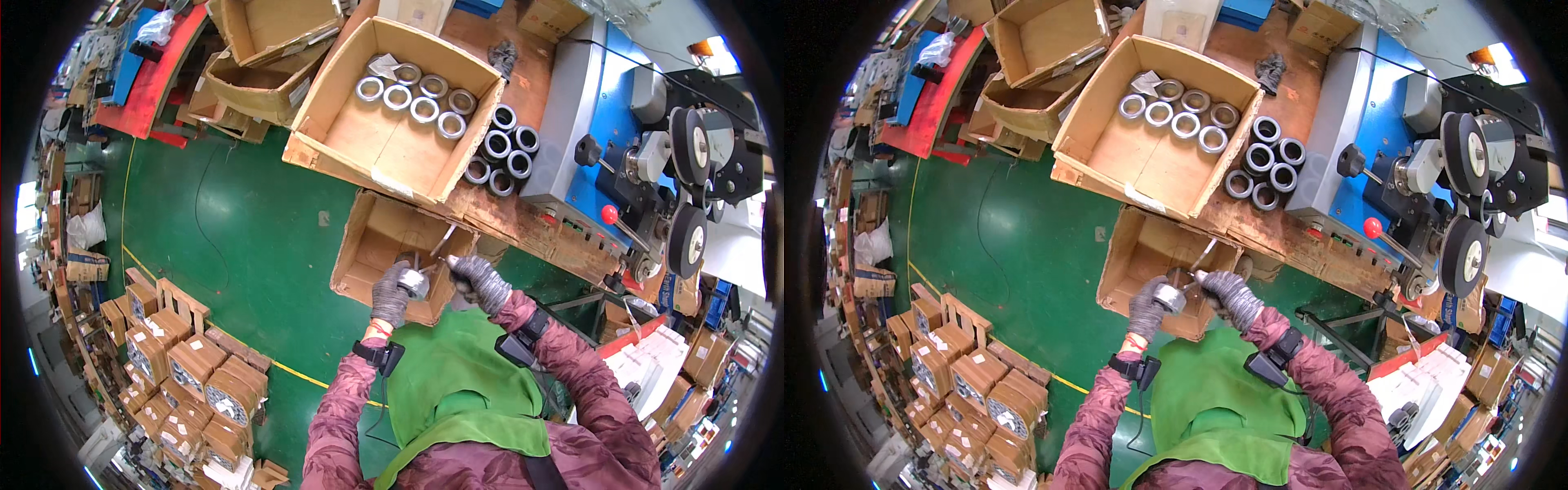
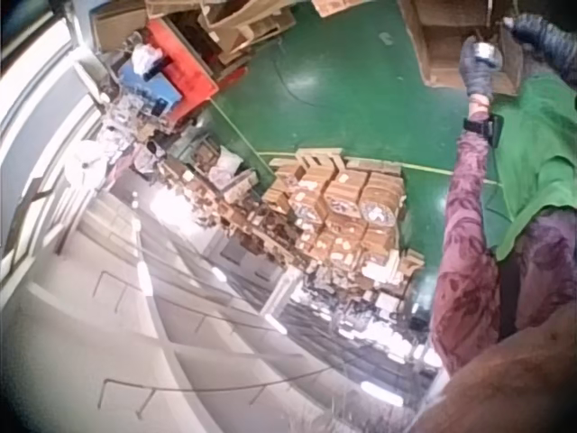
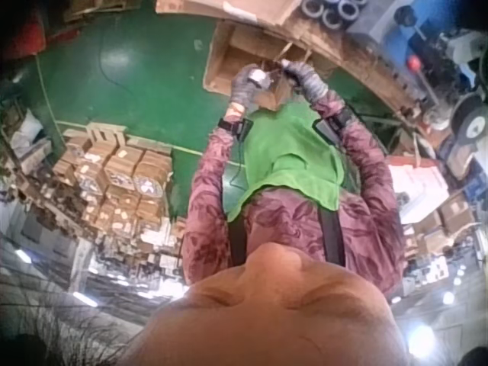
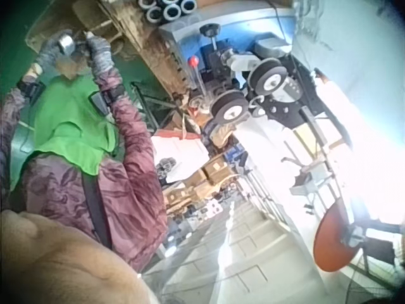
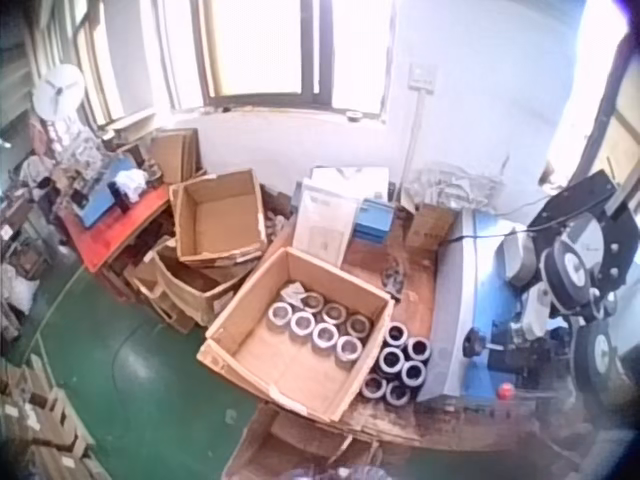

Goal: Operate a specialized machine to apply tape or labels onto metal cylindrical components.

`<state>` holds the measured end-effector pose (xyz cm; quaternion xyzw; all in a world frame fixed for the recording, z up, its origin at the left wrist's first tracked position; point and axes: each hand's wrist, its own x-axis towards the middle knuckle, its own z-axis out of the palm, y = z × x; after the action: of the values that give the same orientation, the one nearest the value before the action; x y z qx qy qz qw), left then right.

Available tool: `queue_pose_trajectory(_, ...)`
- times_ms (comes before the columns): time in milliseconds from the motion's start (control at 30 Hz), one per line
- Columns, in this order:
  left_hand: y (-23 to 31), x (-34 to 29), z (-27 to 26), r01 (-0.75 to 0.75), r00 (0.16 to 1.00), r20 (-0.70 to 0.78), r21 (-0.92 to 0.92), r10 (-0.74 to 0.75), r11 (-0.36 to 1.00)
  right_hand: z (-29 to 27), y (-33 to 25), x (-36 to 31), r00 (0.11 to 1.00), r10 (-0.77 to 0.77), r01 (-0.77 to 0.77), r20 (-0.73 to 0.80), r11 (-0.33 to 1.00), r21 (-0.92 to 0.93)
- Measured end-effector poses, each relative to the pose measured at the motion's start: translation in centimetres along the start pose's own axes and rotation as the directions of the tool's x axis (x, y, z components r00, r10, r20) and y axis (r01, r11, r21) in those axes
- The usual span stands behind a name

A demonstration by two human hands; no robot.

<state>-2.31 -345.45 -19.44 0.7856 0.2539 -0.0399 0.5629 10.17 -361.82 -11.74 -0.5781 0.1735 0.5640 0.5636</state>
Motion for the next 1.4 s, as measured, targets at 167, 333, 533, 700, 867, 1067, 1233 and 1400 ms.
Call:
queue_pose_trajectory(167,0.4,1.0,-0.5,0.087,0.987,0.137,-0.036,-0.081,0.996,0.1,2.4,2.6,0.891,-0.447,0.397,0.08,0.682,-0.614)
queue_pose_trajectory(333,3.5,1.2,-1.4,0.144,0.982,0.145,-0.155,-0.122,0.977,1.3,1.9,3.2,0.948,-0.314,0.219,0.059,0.502,-0.837)
queue_pose_trajectory(533,-0.8,-2.5,-4.8,0.448,0.889,-0.056,-0.094,-0.454,0.889,-1.0,3.7,5.7,0.955,-0.27,0.143,-0.126,0.786,-0.601)
queue_pose_trajectory(700,-0.7,-3.9,1.2,0.766,0.63,0.53,-0.542,-0.568,0.345,0.2,4.4,5.8,0.95,-0.274,0.155,-0.152,0.832,-0.532)
queue_pose_trajectory(867,-3.7,-2.4,5.0,0.601,0.72,0.586,-0.795,-0.371,-0.089,0.5,6.6,6.4,0.935,-0.335,0.213,-0.121,0.799,-0.563)
queue_pose_trajectory(1067,-3.1,-1.4,6.7,0.487,0.655,0.559,-0.827,-0.508,-0.282,0.7,6.3,5.9,0.957,-0.29,0.23,-0.019,0.795,-0.561)
queue_pose_trajectory(1233,-6.4,-2.1,5.7,0.398,0.596,0.712,-0.664,-0.372,-0.633,-1.5,6.0,3.8,0.951,-0.302,0.241,-0.061,0.852,-0.466)
queue_pose_trajectory(1400,-6.4,-2.7,6.7,0.413,0.595,0.661,-0.739,-0.457,-0.532,0.9,5.2,1.8,0.95,0.279,-0.274,0.138,0.96,-0.057)
